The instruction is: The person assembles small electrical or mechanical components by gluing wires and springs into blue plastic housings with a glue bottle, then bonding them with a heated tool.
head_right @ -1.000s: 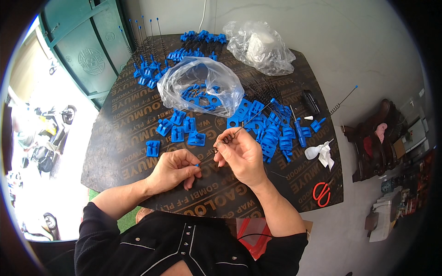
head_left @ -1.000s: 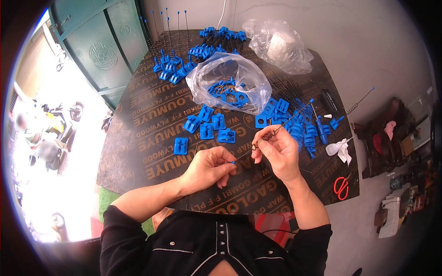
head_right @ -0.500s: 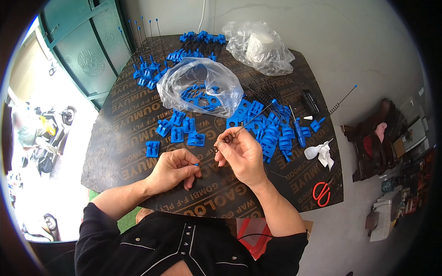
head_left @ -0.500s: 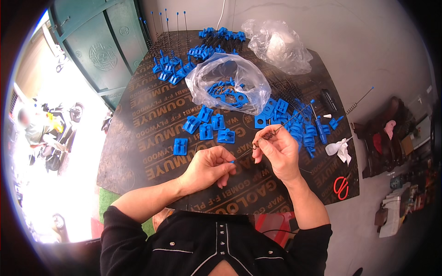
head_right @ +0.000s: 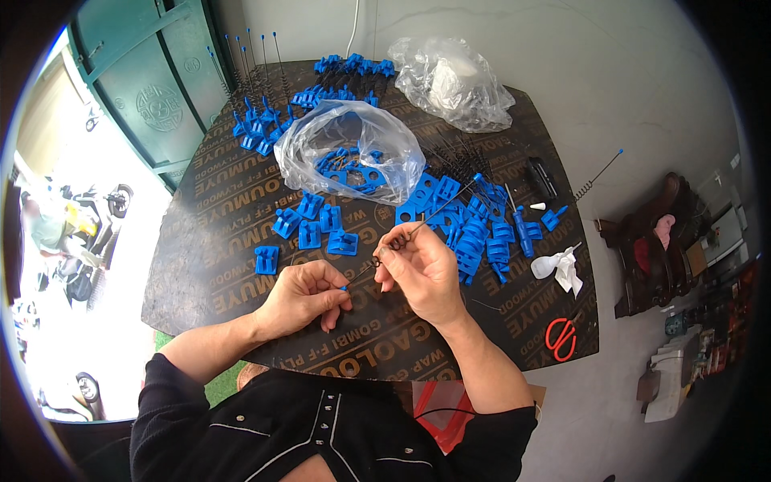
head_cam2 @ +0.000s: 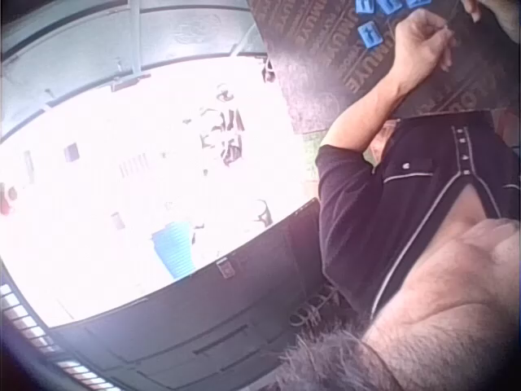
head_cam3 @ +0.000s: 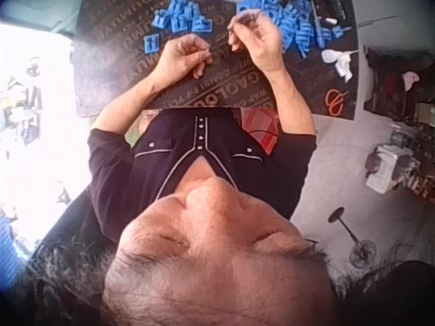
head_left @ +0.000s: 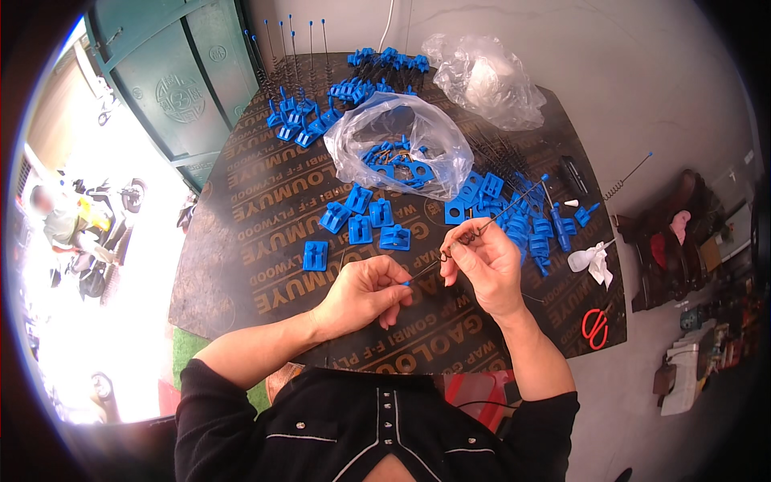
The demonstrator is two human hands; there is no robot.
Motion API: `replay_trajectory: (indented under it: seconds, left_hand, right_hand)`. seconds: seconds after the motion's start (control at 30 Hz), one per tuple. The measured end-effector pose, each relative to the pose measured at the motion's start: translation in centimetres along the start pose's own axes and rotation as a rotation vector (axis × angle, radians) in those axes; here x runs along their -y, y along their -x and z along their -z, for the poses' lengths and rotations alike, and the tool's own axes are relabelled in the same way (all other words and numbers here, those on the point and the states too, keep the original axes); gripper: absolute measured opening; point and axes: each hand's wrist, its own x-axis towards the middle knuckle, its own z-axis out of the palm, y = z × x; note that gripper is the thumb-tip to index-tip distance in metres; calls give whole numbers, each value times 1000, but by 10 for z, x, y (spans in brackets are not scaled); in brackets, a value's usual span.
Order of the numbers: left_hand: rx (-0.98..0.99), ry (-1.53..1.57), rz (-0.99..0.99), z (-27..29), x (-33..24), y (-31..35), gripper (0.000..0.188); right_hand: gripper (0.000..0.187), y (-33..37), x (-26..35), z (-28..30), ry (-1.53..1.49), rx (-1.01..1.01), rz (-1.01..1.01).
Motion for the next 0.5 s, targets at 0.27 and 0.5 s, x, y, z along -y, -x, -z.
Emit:
replay_trajectory:
  seconds: [0.27, 0.5]
  left_hand:
    - [10, -11, 8, 1, -1, -1, 7]
    - [14, 6, 27, 1, -1, 0, 7]
  right_hand:
    - [12, 0, 0, 0, 9, 11, 11]
    - [12, 0, -1, -1, 1, 12, -3]
